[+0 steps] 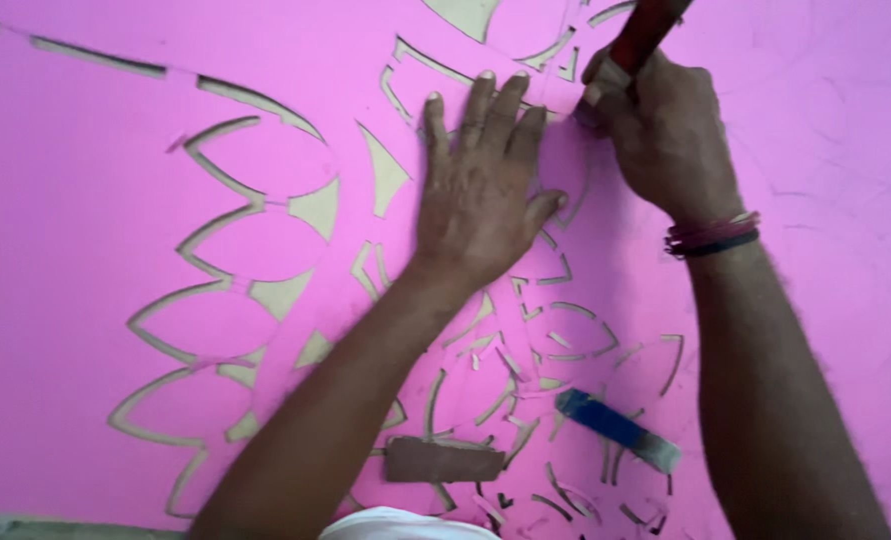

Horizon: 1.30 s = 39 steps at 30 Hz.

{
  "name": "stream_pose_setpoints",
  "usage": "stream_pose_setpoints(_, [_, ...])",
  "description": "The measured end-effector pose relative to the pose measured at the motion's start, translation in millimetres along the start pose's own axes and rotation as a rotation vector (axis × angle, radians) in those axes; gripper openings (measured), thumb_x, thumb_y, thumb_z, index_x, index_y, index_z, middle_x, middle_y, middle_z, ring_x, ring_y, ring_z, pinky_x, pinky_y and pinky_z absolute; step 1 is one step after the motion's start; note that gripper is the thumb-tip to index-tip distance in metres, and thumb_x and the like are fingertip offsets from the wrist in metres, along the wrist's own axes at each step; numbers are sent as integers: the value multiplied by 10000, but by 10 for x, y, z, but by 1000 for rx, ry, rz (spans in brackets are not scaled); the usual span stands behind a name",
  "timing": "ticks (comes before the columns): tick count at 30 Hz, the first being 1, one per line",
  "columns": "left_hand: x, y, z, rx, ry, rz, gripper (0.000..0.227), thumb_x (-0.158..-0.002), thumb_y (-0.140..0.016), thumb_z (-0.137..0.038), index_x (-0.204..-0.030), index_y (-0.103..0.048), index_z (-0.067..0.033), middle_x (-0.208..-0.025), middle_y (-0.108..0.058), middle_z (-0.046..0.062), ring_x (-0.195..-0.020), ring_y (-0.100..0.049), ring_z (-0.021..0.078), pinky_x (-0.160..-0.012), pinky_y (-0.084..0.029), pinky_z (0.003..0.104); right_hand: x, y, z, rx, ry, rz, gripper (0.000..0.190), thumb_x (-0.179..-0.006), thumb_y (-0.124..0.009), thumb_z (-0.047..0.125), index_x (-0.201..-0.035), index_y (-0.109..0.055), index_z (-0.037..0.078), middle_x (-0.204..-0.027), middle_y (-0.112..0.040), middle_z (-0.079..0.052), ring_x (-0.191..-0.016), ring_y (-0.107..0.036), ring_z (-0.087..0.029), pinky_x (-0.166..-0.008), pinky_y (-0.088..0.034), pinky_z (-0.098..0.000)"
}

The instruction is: The person is cutting intricate patterns into a pink foam sheet using a blue utility knife and a wide metal blade. They press down on the sheet with their hand and remove the cut pieces to reveal the pattern.

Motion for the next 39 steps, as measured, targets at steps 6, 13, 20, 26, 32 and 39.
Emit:
stream_pose_setpoints(6, [-12, 10, -1, 28, -9, -28, 821, -848, -752, -493, -1462, -478, -21, -1595, -340, 172, -1545, -188, 360, -1238, -40, 684, 103, -36, 34, -28, -4, -88, 83, -1123, -650, 19, -1176, -644, -44, -926, -715, -106, -841, -737, -198, -768, -576, -316])
stream_pose_setpoints(13, [7, 11, 1, 43, -25, -47, 812, -859, -756, -482, -1460, -481, -12, -1600, -343, 179, -1545, -193, 365, -1240, -41, 685, 135, -49, -18, -207, -92, -82, 82, -1134, -654, 43, -1166, -653, -33, -952, -717, -75, -872, -716, -150, -795, -591, -293])
stream_pose_setpoints(20, [-21, -5, 11, 4, -8, -18, 833, -851, -741, -518, -1464, -469, -24, -1601, -321, 184, -1523, -195, 368, -1216, -56, 689, 183, -57, -46, -122, -45, -170, 78, -1154, -658, 49, -1170, -657, -28, -951, -720, -84, -865, -723, -160, -769, -580, -308])
stream_pose_setpoints(26, [-40, 9, 11, -8, -5, -8, 866, -836, -753, -549, -1454, -464, -16, -1594, -312, 184, -1519, -189, 371, -1211, -69, 689, 142, -78, 9, -98, -40, -135, 88, -1103, -624, 5, -1176, -652, -35, -944, -737, -77, -844, -740, -155, -761, -594, -290])
stream_pose_setpoints(32, [10, -28, 23, 11, -23, -47, 814, -865, -776, -504, -1468, -493, -36, -1606, -338, 153, -1545, -225, 364, -1251, -115, 687, 175, -70, -44, -89, -85, -112, 104, -1146, -648, 30, -1083, -657, -53, -859, -682, -101, -768, -672, -189, -696, -524, -337])
stream_pose_setpoints(39, [-3, 30, -36, -16, -32, -67, 812, -848, -778, -495, -1455, -498, -34, -1595, -328, 167, -1533, -200, 369, -1225, -96, 699, -72, 34, 59, 53, 25, 59, 67, -1057, -580, -62, -1026, -639, -66, -835, -706, -120, -790, -720, -211, -711, -561, -333])
Point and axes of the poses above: each hand's wrist, its own x-axis away from the middle knuckle, its own y-axis out of the back of the hand, z = x × y, the point moved 5 cm from there along -x, towards the middle knuckle
